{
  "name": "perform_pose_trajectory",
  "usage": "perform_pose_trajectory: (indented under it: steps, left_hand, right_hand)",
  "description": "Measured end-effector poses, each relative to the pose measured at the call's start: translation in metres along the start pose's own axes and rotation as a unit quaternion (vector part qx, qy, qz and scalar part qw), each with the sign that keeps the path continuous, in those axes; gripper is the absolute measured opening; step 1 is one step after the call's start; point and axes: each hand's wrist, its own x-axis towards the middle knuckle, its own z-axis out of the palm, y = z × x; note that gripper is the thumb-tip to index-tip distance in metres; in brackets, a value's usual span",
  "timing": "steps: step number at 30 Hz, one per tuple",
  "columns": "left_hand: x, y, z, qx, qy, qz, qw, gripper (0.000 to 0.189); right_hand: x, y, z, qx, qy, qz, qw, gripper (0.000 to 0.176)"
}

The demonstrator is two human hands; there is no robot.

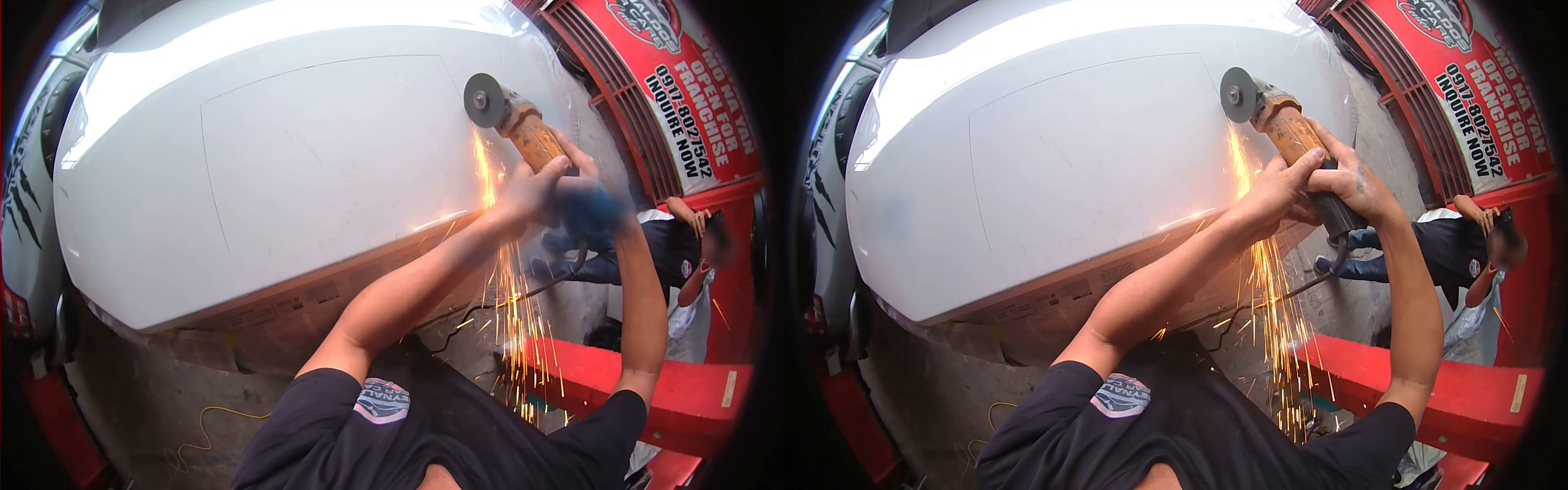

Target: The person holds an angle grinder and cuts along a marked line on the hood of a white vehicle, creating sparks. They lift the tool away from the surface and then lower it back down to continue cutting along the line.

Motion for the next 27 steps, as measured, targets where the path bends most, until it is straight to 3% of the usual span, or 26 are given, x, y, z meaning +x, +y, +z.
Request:
perform_pose_trajectory:
  steps: [3,21,27]
  left_hand:
    - [-0.003,-0.005,0.001,-0.035,-0.035,0.038,0.998,0.072]
    - [0.005,0.002,-0.009,-0.009,-0.044,0.014,0.999,0.067]
    - [0.007,0.004,-0.006,0.002,-0.004,0.023,1.0,0.065]
  right_hand:
    - [-0.005,-0.004,0.0,-0.009,-0.007,0.001,1.0,0.107]
    - [0.004,-0.002,0.003,-0.013,0.008,0.0,1.0,0.111]
    - [0.011,-0.002,0.0,-0.004,0.006,-0.003,1.0,0.109]
